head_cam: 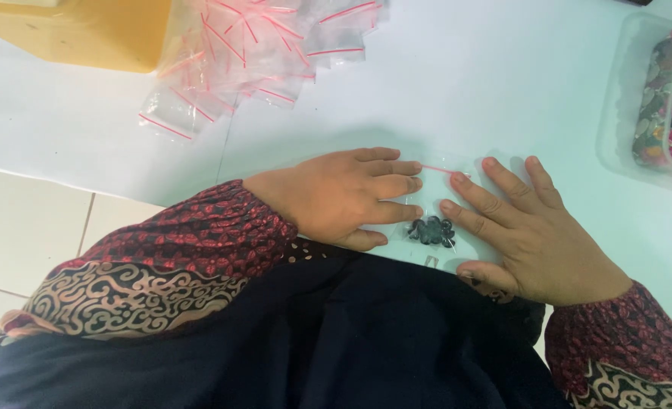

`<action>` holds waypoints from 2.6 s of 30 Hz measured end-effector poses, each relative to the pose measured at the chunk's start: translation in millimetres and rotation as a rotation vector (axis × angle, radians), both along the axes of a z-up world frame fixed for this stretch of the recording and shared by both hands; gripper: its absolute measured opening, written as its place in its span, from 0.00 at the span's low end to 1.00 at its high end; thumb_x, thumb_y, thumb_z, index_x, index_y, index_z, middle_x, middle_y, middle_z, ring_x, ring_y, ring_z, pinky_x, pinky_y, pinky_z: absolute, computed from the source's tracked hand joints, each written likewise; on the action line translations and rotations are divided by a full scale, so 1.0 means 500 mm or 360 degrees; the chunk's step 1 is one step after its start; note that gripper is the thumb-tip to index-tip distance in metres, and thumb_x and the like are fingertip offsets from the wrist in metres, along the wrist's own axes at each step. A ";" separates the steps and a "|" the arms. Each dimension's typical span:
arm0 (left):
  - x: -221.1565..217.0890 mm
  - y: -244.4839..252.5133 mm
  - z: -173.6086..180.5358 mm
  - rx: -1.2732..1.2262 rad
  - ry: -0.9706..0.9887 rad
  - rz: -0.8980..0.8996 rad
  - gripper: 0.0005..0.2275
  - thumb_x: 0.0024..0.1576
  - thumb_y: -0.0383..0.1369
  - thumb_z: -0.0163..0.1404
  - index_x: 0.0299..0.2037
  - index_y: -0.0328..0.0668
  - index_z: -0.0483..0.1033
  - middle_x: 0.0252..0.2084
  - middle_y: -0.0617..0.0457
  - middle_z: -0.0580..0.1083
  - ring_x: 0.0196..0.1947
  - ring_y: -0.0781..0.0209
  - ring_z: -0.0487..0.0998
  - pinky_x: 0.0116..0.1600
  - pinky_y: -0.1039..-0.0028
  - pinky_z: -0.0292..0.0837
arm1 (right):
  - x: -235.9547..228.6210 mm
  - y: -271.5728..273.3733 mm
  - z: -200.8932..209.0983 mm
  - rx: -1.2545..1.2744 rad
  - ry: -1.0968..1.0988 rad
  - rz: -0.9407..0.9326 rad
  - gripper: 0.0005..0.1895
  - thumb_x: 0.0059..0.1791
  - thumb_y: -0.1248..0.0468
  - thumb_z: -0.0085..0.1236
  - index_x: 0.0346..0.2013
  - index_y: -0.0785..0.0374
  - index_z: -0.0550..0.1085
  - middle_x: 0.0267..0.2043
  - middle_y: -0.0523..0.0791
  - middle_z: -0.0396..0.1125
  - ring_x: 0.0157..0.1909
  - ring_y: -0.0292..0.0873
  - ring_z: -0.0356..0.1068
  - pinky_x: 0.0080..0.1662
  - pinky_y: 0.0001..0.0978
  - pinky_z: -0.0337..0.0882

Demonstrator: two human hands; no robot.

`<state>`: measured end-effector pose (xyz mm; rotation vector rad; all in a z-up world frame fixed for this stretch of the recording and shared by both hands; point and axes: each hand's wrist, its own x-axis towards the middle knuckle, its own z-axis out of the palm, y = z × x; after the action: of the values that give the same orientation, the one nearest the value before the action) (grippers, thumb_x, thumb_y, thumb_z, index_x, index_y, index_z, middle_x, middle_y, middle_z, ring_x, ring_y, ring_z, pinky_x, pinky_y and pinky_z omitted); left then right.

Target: Sorting small beads and placing them into individual plastic bags

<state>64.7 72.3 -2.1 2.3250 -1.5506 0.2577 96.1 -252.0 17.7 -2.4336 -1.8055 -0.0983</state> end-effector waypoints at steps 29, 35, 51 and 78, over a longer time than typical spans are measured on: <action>-0.163 -0.064 0.001 0.0111 -0.0071 0.0700 0.33 0.50 0.49 0.60 0.64 0.43 0.71 0.72 0.47 0.64 0.76 0.44 0.54 0.78 0.50 0.44 | -0.091 -0.007 -0.012 -0.0029 -0.0188 -0.0253 0.47 0.43 0.31 0.53 0.73 0.46 0.60 0.78 0.42 0.53 0.78 0.58 0.49 0.72 0.63 0.51; -0.164 -0.058 -0.006 0.0175 -0.0102 0.0711 0.34 0.53 0.48 0.58 0.70 0.49 0.64 0.74 0.46 0.62 0.75 0.45 0.57 0.77 0.50 0.45 | -0.087 -0.007 -0.022 -0.0030 -0.0252 -0.0247 0.48 0.42 0.30 0.55 0.71 0.46 0.62 0.78 0.42 0.54 0.77 0.59 0.52 0.71 0.64 0.54; -0.179 -0.053 -0.030 0.0048 -0.0233 0.0782 0.26 0.56 0.45 0.56 0.66 0.57 0.71 0.70 0.54 0.68 0.71 0.49 0.66 0.73 0.53 0.54 | -0.094 -0.019 -0.024 0.0481 0.0501 -0.0540 0.36 0.49 0.49 0.55 0.69 0.61 0.65 0.76 0.53 0.56 0.75 0.54 0.55 0.73 0.53 0.50; -0.200 0.018 0.018 -0.1176 0.0358 0.0908 0.05 0.64 0.37 0.48 0.47 0.54 0.75 0.40 0.57 0.76 0.41 0.55 0.79 0.53 0.62 0.71 | -0.159 0.216 0.092 0.0613 0.0503 -0.1076 0.02 0.50 0.62 0.62 0.35 0.55 0.78 0.39 0.36 0.75 0.53 0.37 0.74 0.57 0.28 0.67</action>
<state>-35.0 81.5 7.0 2.0183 -0.5108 0.5663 16.8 -143.8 63.8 -2.4703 -0.7116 -0.0959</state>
